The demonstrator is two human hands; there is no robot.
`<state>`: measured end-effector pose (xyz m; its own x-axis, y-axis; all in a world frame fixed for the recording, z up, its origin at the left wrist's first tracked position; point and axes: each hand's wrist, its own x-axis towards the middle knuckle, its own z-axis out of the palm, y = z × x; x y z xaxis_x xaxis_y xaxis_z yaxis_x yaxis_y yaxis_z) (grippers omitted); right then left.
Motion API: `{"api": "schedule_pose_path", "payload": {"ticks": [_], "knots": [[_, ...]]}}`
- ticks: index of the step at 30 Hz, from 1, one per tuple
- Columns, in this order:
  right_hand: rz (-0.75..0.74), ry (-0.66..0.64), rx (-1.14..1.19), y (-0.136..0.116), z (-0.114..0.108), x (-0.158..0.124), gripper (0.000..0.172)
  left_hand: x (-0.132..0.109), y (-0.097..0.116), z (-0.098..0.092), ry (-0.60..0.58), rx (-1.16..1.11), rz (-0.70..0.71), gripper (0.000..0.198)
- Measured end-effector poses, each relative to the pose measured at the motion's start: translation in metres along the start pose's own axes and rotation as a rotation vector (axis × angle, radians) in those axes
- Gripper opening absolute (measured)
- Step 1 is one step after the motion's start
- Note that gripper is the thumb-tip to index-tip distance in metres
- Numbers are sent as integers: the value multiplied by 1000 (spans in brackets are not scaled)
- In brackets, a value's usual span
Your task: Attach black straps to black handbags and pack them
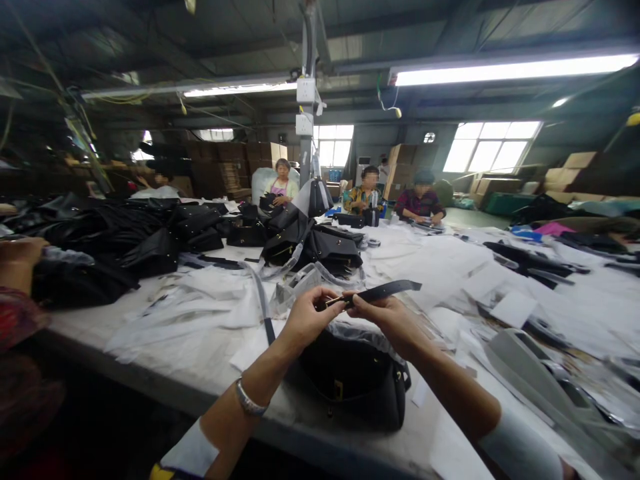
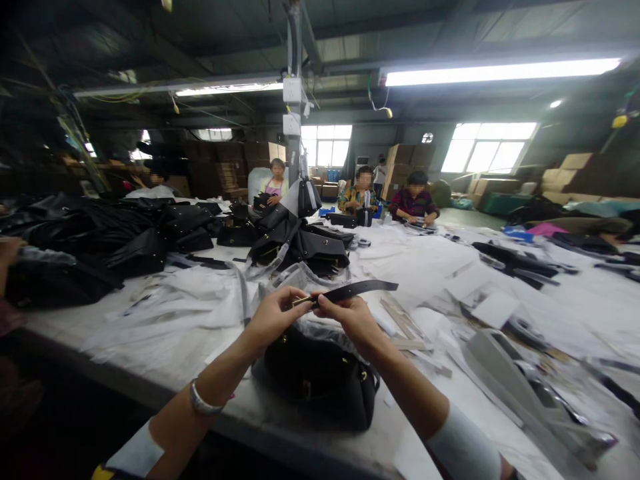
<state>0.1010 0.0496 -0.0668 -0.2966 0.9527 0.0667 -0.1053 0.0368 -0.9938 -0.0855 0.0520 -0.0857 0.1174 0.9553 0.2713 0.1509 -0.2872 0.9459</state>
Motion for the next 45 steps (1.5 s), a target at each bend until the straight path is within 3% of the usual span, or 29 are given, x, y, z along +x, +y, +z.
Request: {"api": "schedule_pose_path", "payload": {"ticks": [5,10,13,17,21,25,29,31,34,37,40,45], "knots": [[-121,63,-128,7,6,0,43,2,0,-1,7,51,-18,30],[-402,206,-522,16,18,-4,20,2,2,5,65,213,33,19],[-478,250,-638,14,21,-5,15,1,3,10,70,232,78,13],[-334,140,-287,0,8,-2,24,1,5,8,21,158,122,11],[-231,127,116,-24,-22,0,18,-1,9,-1,11,194,128,13],[-272,133,402,-45,-55,1,19,-6,12,-8,-53,178,159,25],[-397,201,437,-52,-76,4,36,-11,8,-15,-101,178,248,41],[-467,220,370,-54,-81,5,30,-12,3,-17,-74,127,276,38],[-485,176,216,-61,-83,3,28,-14,-5,-18,-4,-19,206,41],[-315,71,-14,-71,-77,-5,30,-16,-9,-18,76,-168,115,42],[-98,-65,-419,-77,-66,-12,33,-17,-10,-15,105,-226,94,38],[-105,-88,-836,-71,-52,-9,46,-17,-13,-11,99,-199,113,37]]}}
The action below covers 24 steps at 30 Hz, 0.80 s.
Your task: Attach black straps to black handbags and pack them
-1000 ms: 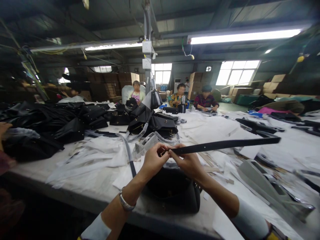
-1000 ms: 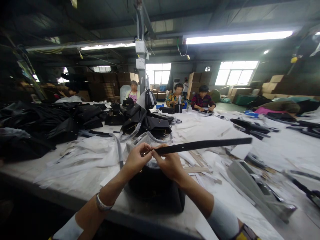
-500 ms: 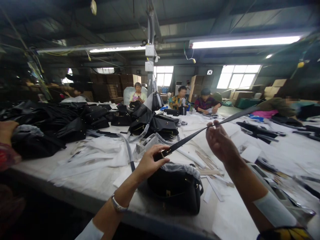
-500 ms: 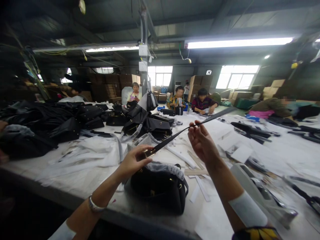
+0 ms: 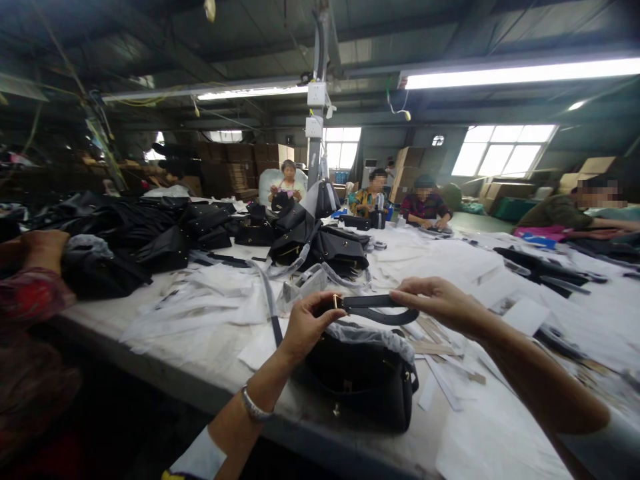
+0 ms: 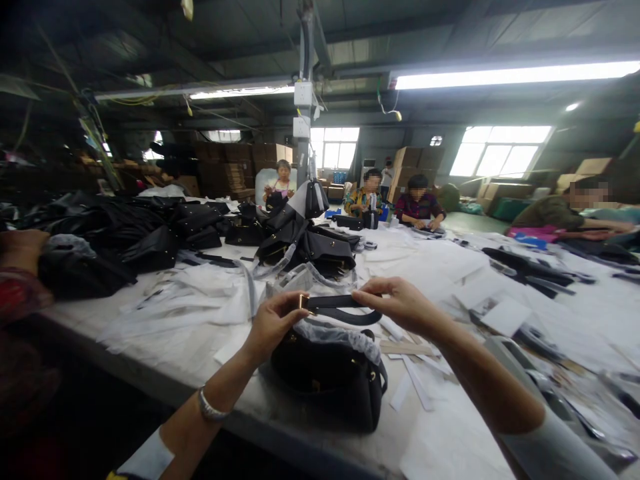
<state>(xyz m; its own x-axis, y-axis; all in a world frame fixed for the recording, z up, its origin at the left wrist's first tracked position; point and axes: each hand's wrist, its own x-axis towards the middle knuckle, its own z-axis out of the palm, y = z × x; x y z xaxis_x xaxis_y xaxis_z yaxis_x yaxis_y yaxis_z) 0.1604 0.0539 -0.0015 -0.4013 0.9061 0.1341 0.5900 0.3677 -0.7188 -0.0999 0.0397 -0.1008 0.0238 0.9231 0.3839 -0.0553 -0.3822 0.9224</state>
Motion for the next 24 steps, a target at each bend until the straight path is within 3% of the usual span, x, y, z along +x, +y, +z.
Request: {"api": "schedule_pose_path", "payload": {"ticks": [5,9,11,13,15,21,24], "knots": [[-115,-30,-168,-3,25,10,41,-2,2,4,-37,91,18,37],[-360,65,-343,-19,53,15,24,-3,5,6,-40,182,98,34],[-435,69,-381,-26,63,15,30,-3,4,4,-26,172,116,38],[-421,39,-406,-31,69,15,42,-4,3,1,-19,167,122,41],[-401,12,-455,-32,72,16,42,-5,1,-3,-24,190,132,40],[-455,-13,-550,-26,73,21,32,-12,0,-9,-56,281,150,52],[-433,-33,-458,-19,71,24,26,-12,3,-11,-94,337,165,41]]}}
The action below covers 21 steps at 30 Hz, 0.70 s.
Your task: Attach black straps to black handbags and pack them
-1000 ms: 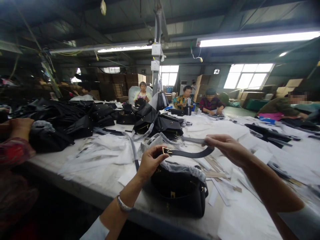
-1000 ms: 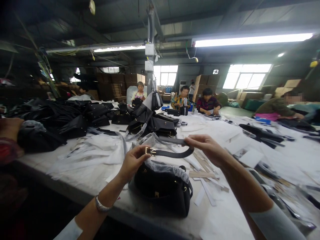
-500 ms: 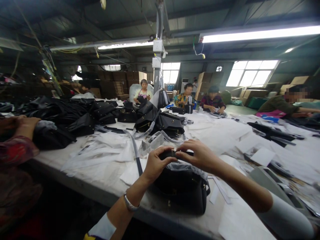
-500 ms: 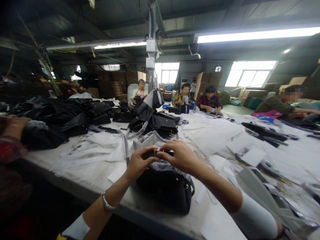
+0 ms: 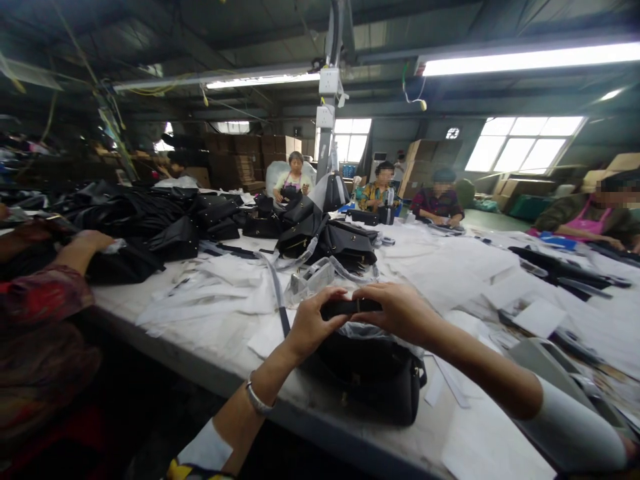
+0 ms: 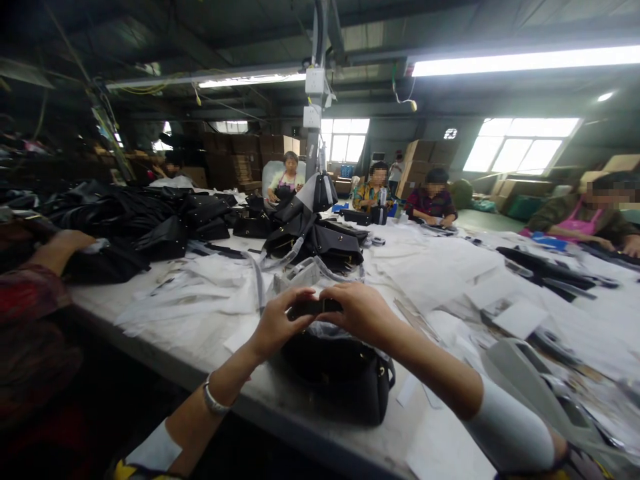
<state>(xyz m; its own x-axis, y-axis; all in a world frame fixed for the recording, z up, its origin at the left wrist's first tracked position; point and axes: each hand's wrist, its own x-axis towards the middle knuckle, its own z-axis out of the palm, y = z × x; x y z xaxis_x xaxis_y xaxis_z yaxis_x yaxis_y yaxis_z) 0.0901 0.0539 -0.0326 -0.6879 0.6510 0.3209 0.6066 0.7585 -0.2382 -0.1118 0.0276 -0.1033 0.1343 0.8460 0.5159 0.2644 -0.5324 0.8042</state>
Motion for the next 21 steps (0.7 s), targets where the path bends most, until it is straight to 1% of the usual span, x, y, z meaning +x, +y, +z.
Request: {"api": "schedule_pose_path", "payload": {"ticks": [3,6,9,12,14,16,18,21], "knots": [[24,6,85,8,1,1,25,1,-1,-6,-11,55,37,32],[43,30,134,12,3,2,25,0,-5,-11,5,40,7,32],[89,47,123,10,4,3,27,-2,-11,-14,22,-6,-32,34],[158,9,63,7,4,5,27,-4,-17,-15,16,-57,-34,43],[173,-40,64,5,1,8,27,-5,-20,-13,20,-70,-36,42],[152,-98,168,4,-1,12,26,-6,-22,-11,32,-72,-58,36],[128,-162,340,4,-3,18,25,-6,-23,-8,40,-88,-83,32],[159,-213,539,6,-3,26,33,-7,-23,-4,51,-146,-103,33]]}}
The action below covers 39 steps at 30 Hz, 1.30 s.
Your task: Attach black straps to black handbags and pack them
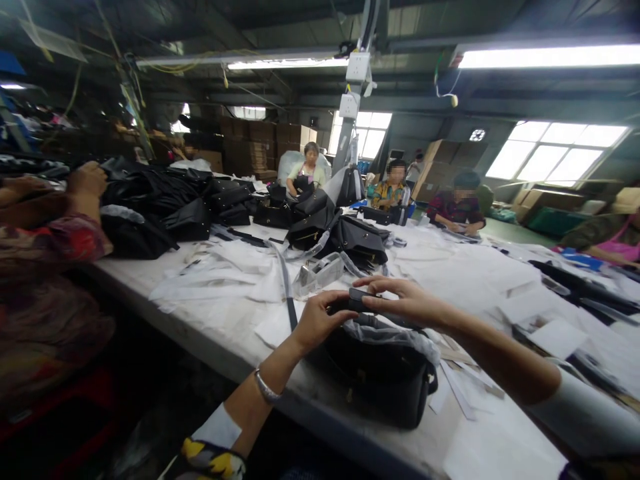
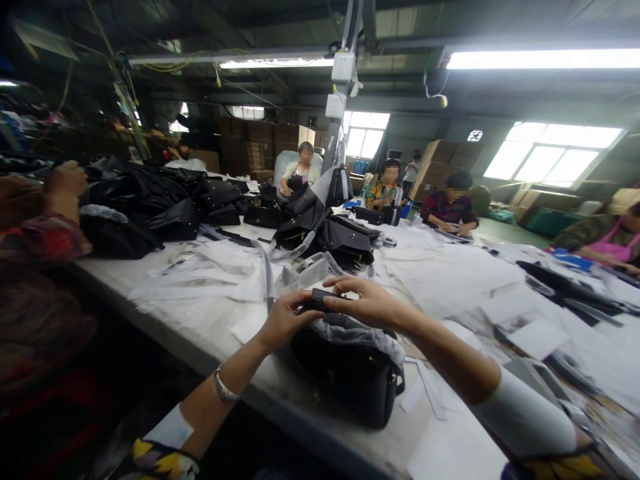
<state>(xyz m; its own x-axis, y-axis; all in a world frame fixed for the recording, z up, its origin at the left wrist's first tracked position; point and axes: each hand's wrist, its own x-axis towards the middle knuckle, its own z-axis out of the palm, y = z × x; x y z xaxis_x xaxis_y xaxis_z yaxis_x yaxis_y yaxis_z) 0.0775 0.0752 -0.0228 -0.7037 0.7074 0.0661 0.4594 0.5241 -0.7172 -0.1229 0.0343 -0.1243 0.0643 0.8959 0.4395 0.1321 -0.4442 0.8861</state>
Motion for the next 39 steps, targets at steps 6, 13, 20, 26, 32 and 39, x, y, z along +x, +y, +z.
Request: {"api": "schedule_pose_path", "payload": {"ticks": [6,13,20,26,32,39], "knots": [[102,-21,46,11,1,6,34,-3,-1,2,47,-79,-50,34],[116,18,-15,6,6,11,30,-6,-1,5,11,-206,-38,32],[55,5,-117,-7,9,16,29,-5,-3,5,32,-317,-74,34],[38,-16,-333,-10,11,12,27,-5,-2,5,45,-222,-45,33],[-34,-10,-401,-7,16,8,27,-8,-4,14,86,-304,-107,36],[-80,38,-379,-5,24,11,25,-12,-7,13,89,-361,-66,35]]}}
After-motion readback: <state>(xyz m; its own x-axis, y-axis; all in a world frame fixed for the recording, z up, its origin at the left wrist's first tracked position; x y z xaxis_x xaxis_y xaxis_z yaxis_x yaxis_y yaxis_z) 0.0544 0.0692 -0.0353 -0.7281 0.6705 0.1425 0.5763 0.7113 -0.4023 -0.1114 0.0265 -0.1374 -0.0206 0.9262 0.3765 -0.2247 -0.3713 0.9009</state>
